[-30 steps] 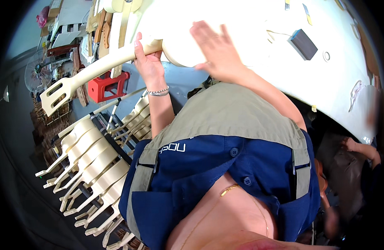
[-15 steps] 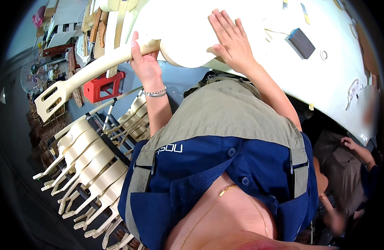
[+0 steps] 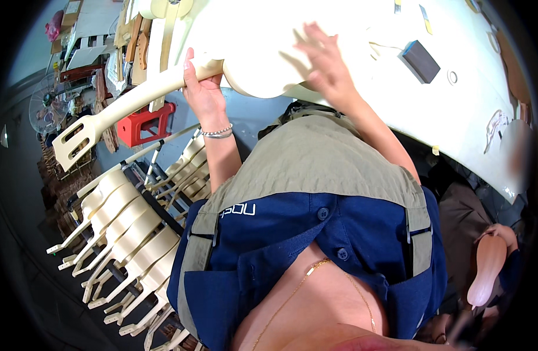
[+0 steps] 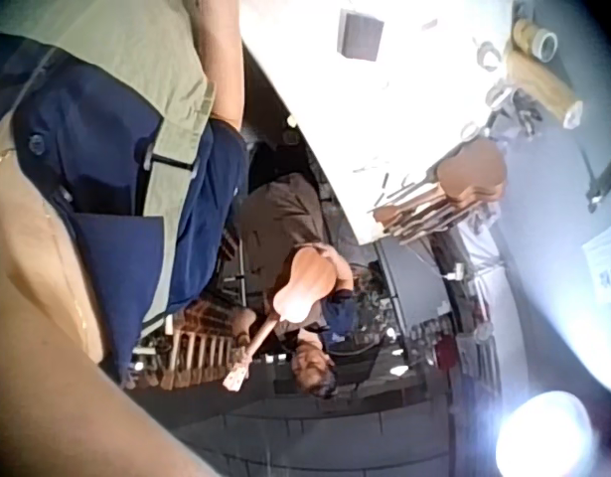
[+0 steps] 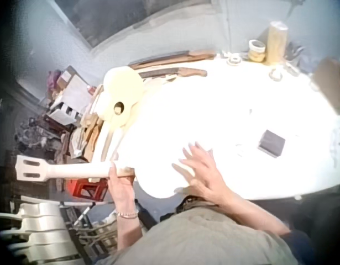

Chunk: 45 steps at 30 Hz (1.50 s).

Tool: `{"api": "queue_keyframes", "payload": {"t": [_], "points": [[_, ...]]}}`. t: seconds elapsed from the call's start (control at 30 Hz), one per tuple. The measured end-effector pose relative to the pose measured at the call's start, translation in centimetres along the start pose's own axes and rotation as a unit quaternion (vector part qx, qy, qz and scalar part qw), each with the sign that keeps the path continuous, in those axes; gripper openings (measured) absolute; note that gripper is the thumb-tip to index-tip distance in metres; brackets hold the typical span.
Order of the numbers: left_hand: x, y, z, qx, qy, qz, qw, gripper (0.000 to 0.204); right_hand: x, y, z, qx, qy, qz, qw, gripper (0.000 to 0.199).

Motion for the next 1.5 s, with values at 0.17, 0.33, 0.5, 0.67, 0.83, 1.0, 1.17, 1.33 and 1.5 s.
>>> {"api": "queue_keyframes", "payload": {"t": [0.17, 0.33, 0.5, 0.67, 0.83, 1.0, 1.17, 1.33, 1.5], "points": [[-0.2, 0.0, -0.6, -0.017, 0.027, -0.024, 0.999, 0.053, 9.3, 6.7, -6.0, 0.283, -0.022, 0.342, 0.896, 0.058], [0.9, 0.0, 1.0, -0.088, 0.082, 0.017, 0.993, 0.063, 12.2, 11.1, -6.7, 0.166, -0.302, 0.379, 0.859, 0.055], [3.0, 0.2, 3.2, -0.178, 0.086, 0.086, 0.977, 0.056, 12.4, 13.3, -7.2, 0.112, -0.356, 0.374, 0.849, 0.040], [3.2, 1.1, 5.8, -0.236, 0.068, 0.077, 0.966, 0.047, 15.6, 15.8, -7.4, 0.157, -0.421, 0.360, 0.818, 0.077], [3.9, 1.6, 8.7, -0.303, 0.167, 0.066, 0.936, 0.035, 14.4, 14.0, -7.9, 0.223, -0.446, 0.312, 0.809, 0.074], [5.9, 2.1, 9.5, -0.268, 0.072, 0.108, 0.955, 0.082, 13.3, 12.4, -8.5, 0.330, -0.499, 0.306, 0.741, 0.074], [6.0, 3.1, 9.8, -0.227, -0.004, 0.104, 0.968, 0.058, 10.9, 8.1, -8.2, 0.317, -0.488, 0.329, 0.744, 0.068], [4.9, 3.2, 9.6, -0.209, -0.038, 0.086, 0.973, 0.056, 11.7, 8.7, -7.1, 0.260, -0.549, 0.301, 0.736, 0.063], [4.7, 3.3, 9.9, -0.209, -0.040, 0.088, 0.973, 0.057, 11.7, 8.6, -6.8, 0.212, -0.571, 0.253, 0.752, 0.063]]}}
Point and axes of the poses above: each hand's wrist, its own y-axis away from the middle knuckle, its own z-axis out of the palm, x = y × z, the point moved 6 cm from there along -y, towards the middle knuckle, and after that the axes turned 9 degrees about -z, right-handed, at the moved point
